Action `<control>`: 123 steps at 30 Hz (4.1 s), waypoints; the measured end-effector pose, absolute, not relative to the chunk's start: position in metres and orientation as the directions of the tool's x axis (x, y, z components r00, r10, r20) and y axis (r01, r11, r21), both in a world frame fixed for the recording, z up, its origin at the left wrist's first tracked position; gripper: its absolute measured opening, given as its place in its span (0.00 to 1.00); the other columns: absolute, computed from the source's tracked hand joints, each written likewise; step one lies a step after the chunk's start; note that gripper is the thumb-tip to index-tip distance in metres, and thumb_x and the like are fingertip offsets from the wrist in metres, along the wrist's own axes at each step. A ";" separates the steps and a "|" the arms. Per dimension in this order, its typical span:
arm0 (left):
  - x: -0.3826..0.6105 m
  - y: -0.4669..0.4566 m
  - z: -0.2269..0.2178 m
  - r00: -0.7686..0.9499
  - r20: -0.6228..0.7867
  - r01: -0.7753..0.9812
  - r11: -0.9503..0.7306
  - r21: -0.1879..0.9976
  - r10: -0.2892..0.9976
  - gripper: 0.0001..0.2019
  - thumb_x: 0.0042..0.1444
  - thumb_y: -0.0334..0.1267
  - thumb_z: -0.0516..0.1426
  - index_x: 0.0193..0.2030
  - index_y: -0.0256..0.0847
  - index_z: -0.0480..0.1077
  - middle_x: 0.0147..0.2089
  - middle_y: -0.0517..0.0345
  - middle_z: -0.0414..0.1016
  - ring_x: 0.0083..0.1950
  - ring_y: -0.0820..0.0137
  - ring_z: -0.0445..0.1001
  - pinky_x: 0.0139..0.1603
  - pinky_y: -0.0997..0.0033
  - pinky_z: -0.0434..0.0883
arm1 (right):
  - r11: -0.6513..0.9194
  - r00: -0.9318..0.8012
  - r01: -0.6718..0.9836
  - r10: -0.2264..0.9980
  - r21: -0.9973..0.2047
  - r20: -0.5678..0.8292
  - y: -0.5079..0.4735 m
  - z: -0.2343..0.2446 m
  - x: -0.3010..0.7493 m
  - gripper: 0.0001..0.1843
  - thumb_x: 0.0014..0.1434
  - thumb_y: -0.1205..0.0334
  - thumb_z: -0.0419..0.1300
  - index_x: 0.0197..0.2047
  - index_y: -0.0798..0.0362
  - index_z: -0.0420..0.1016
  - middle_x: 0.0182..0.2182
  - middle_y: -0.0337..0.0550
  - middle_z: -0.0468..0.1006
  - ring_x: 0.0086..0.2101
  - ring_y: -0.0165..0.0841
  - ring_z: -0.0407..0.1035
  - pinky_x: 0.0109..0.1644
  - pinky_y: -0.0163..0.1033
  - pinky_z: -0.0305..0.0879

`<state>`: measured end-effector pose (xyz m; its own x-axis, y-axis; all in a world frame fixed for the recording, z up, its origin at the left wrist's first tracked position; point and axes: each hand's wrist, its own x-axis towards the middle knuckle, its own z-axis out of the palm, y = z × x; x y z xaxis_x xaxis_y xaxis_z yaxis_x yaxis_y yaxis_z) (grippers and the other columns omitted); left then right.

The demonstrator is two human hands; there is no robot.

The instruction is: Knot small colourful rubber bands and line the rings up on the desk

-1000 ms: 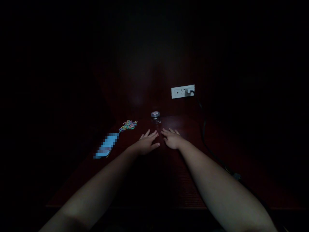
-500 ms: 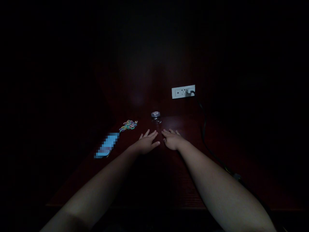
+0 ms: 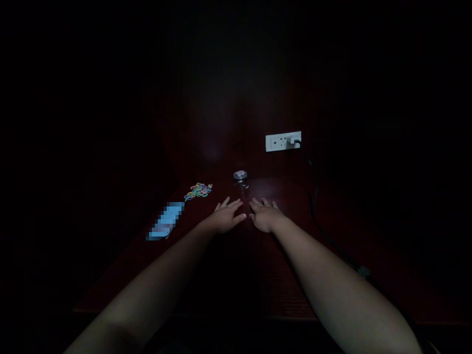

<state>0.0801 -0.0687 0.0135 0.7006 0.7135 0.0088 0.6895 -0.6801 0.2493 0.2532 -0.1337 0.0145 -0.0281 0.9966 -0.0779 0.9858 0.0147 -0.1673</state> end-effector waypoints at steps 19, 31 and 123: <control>0.020 -0.058 0.005 0.394 0.013 0.901 -0.389 0.190 0.919 0.44 0.53 0.66 0.37 0.68 0.35 0.46 0.71 0.48 0.40 0.70 0.54 0.40 0.67 0.55 0.44 | -0.172 0.155 0.972 0.982 -0.158 -0.111 -0.140 0.019 0.255 0.38 0.61 0.47 0.43 0.68 0.58 0.40 0.68 0.52 0.38 0.65 0.48 0.36 0.64 0.59 0.38; 0.024 -0.015 0.012 0.269 0.187 0.930 -0.305 0.206 0.945 0.36 0.55 0.60 0.43 0.62 0.34 0.58 0.66 0.40 0.52 0.65 0.51 0.53 0.61 0.52 0.55 | -0.142 0.125 0.979 0.986 -0.147 -0.114 -0.155 0.025 0.237 0.41 0.58 0.43 0.47 0.69 0.52 0.38 0.67 0.53 0.44 0.64 0.55 0.40 0.61 0.60 0.43; 0.058 -0.100 0.031 0.601 0.355 -0.180 -0.311 0.933 0.716 0.10 0.54 0.38 0.57 0.41 0.35 0.67 0.37 0.53 0.76 0.37 0.72 0.74 0.38 0.73 0.68 | 0.248 -0.116 0.033 0.963 -0.968 0.243 -0.164 0.036 0.230 0.14 0.52 0.52 0.62 0.29 0.55 0.69 0.22 0.39 0.73 0.25 0.29 0.66 0.34 0.36 0.61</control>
